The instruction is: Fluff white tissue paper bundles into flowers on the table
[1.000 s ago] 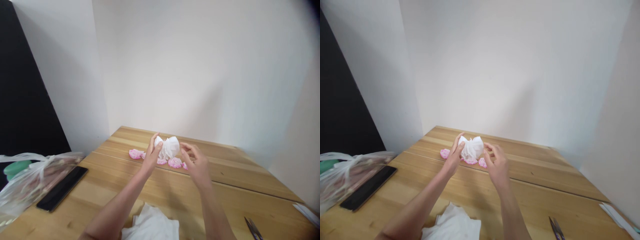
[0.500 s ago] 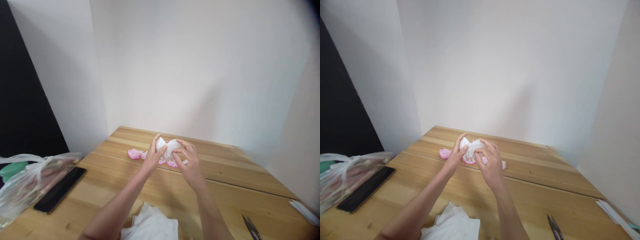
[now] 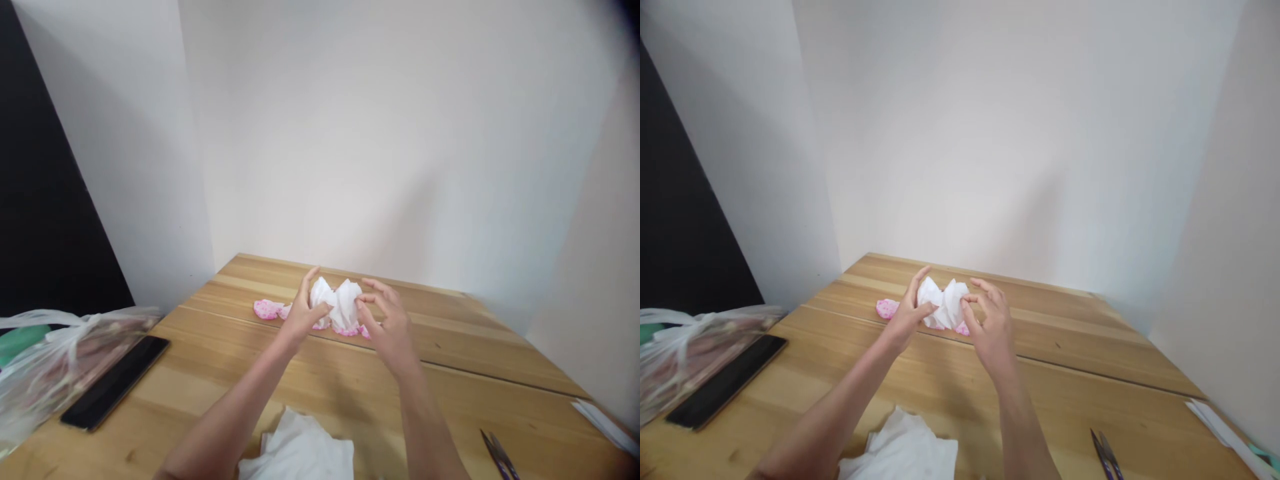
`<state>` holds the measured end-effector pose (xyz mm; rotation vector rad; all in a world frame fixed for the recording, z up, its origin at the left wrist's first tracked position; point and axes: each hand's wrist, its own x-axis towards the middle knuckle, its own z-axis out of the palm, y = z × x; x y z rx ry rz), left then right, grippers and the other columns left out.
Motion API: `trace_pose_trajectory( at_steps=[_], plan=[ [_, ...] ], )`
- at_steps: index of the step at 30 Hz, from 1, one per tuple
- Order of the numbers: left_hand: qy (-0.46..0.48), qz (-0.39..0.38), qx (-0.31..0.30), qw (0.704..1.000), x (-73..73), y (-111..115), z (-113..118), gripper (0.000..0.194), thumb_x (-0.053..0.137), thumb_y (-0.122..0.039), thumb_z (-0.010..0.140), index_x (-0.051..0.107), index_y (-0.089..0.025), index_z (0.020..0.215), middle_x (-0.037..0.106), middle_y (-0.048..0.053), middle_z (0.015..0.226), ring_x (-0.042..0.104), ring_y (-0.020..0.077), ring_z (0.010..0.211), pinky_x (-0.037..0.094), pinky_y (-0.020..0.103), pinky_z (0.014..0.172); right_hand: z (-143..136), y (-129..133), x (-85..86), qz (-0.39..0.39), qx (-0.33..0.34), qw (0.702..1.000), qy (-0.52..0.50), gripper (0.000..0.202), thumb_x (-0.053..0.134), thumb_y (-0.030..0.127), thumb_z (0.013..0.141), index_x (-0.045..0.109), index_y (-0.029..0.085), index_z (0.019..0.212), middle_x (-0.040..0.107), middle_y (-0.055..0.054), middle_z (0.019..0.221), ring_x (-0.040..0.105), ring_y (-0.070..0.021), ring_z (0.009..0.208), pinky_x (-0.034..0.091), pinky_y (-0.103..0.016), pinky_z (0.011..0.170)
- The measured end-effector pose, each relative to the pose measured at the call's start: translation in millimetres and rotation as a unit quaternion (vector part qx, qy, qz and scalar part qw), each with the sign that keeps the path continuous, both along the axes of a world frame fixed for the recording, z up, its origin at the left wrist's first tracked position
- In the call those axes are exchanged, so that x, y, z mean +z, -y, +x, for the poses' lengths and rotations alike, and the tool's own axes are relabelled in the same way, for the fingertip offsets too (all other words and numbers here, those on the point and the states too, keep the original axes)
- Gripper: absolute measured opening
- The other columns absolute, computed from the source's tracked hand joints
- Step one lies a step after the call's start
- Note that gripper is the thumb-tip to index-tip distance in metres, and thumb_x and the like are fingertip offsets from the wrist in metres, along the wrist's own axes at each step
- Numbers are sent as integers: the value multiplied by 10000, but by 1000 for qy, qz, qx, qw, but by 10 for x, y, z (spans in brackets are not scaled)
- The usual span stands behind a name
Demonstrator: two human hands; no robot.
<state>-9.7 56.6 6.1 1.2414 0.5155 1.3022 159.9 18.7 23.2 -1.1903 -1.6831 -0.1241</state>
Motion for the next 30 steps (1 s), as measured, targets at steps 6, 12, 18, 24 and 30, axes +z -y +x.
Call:
trace_pose_trajectory(
  at_steps=[6,12,18,24,30],
  plan=[
    [62,-64,-20,996,48,32,-3,756,584,-159,707,311,-293,1399,552,-3,863,511,101,653,426,186,548,50,-19,20,-11,-7,1000,-21,148,522,327,856,633,237,818,588,-71,1183,514,-236,1137,376,-444,976],
    [65,-75,-4,995,75,39,-5,719,600,-189,693,377,-277,1371,560,16,921,530,114,713,433,188,578,66,-2,28,-22,-3,999,-38,164,526,352,854,634,235,818,588,-75,1183,518,-244,1135,375,-455,975],
    [47,-51,41,997,70,27,7,695,589,-198,728,363,-275,1380,584,32,1039,552,130,811,442,206,692,42,112,101,6,13,999,-34,163,507,347,877,632,244,885,580,-77,1198,513,-243,1145,372,-453,990],
    [27,-33,65,997,22,-13,19,708,592,-242,761,305,-267,1408,585,59,1136,580,170,952,463,259,794,5,122,100,14,25,1000,-8,148,535,347,866,633,241,832,578,-77,1201,505,-251,1153,381,-452,970],
    [25,-14,23,999,18,1,23,746,614,-279,776,252,-266,1429,601,73,1158,581,189,1010,458,295,866,-54,15,21,16,28,998,61,145,563,340,852,635,228,795,571,-80,1210,488,-251,1146,376,-456,955]
  ],
)
